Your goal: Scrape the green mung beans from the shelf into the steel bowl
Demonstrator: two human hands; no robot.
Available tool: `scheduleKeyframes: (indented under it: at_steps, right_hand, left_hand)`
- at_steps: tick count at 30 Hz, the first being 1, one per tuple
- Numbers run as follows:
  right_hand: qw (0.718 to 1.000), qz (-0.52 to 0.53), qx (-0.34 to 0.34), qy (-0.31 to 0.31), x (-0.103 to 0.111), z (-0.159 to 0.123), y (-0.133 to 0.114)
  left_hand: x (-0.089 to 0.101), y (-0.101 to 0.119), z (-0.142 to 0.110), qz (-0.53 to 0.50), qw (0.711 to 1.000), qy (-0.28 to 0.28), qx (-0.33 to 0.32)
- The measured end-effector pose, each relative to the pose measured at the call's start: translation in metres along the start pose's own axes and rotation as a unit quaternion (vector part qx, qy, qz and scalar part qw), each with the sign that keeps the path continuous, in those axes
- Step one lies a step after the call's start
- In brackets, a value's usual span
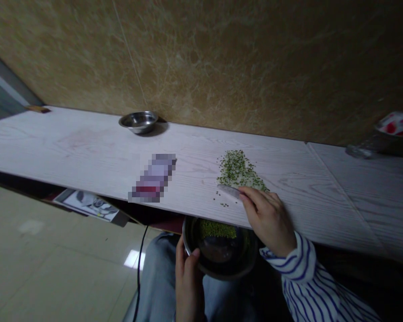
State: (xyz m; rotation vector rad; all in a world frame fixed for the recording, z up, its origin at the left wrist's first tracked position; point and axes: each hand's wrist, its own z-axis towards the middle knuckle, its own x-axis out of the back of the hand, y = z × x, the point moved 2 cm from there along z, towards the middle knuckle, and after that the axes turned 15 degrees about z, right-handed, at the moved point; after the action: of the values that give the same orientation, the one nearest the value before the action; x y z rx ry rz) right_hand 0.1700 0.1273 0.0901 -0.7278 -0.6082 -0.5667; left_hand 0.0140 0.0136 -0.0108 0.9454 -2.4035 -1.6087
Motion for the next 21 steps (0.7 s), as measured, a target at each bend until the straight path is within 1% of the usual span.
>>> scheduleKeyframes:
  at_steps: [3, 7, 9, 13, 15, 18, 21]
  right_hand:
    - [1.0, 0.007, 0.006, -0.018, -0.003, 0.002, -0.003]
    - [0.999, 0.021, 0.018, -0.027, 0.002, -0.003, -0.006]
    - [0.999, 0.023, 0.015, -0.021, 0.008, -0.007, -0.003]
    - [1.0, 0.001, -0.002, 0.012, 0.014, -0.014, 0.001]
    - [1.0, -0.009, -0.005, 0.013, 0.013, -0.017, -0.003]
    - [1.0, -0.009, 0.003, 0.015, 0.008, -0.021, -0.015]
    - [1.0, -0.009, 0.004, 0.022, 0.003, -0.02, -0.024]
  left_hand:
    - [-0.001, 0.001, -0.001, -0.01, 1.0, -0.006, 0.001]
    - [-0.001, 0.0, -0.001, -0.007, 1.0, -0.006, -0.014]
    - [0.0, -0.002, 0.0, 0.002, 1.0, -0.004, -0.029]
    - [-0.001, -0.007, 0.001, 0.016, 1.0, 0.004, -0.023]
    - [-0.002, -0.007, 0.001, 0.01, 1.0, 0.005, -0.019]
    - [-0.006, -0.005, -0.001, 0.002, 1.0, 0.0, -0.008]
    - [-0.009, -0.001, -0.003, 0.004, 1.0, 0.001, -0.007]
